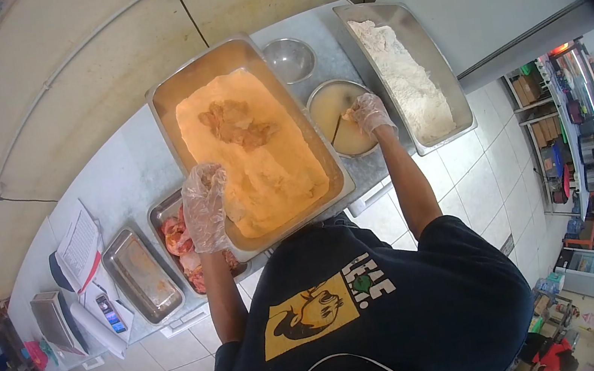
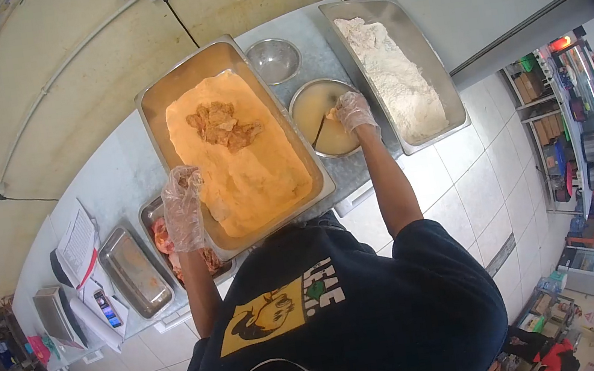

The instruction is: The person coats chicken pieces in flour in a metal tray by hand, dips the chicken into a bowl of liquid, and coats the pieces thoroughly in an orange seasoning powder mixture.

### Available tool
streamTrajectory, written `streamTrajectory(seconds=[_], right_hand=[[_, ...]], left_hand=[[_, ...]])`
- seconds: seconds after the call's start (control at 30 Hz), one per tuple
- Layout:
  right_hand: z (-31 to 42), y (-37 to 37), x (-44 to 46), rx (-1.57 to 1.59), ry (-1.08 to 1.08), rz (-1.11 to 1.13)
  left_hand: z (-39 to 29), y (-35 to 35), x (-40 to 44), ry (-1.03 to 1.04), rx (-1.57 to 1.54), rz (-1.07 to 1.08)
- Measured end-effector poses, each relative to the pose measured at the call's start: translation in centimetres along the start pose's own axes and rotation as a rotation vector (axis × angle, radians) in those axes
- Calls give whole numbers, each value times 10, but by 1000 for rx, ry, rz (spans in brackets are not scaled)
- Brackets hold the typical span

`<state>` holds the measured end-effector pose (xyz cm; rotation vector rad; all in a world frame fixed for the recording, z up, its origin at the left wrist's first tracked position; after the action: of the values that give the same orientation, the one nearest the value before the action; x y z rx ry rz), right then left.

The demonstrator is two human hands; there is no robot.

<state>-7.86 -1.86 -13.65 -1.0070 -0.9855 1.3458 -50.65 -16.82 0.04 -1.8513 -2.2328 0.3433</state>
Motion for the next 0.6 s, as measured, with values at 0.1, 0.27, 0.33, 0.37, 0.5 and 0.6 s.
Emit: streamTrajectory(seconds=[0.1,0.27,0.33,0.37,0.5,0.6], right_hand=[[3,-13,-6,28,11,24],[-11,-18,-11,253,162,65],[-11,-21,-13,322,250,153],[-11,-20,-14,322,252,149],[-17,-6,-14,359,85,73],[-30,-1,-13,554,126,59]], left_hand=[[2,-1,0,42,-9,-7],[13,6,-4,-27,79,56],[17,12,-7,-49,140,71],[18,15,-8,-45,157,117],[19,24,-9,5,162,193],[21,23,-7,-12,183,207]])
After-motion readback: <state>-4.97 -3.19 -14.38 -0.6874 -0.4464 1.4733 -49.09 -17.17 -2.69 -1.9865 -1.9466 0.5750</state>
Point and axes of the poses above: each hand's wrist, its own x-axis towards the middle knuckle, its own y-axis out of the palm, z = x × y, the point moved 3 cm from there along x, towards the middle knuckle, and after that the axes turned 3 degrees about z, right-handed, at the moved point
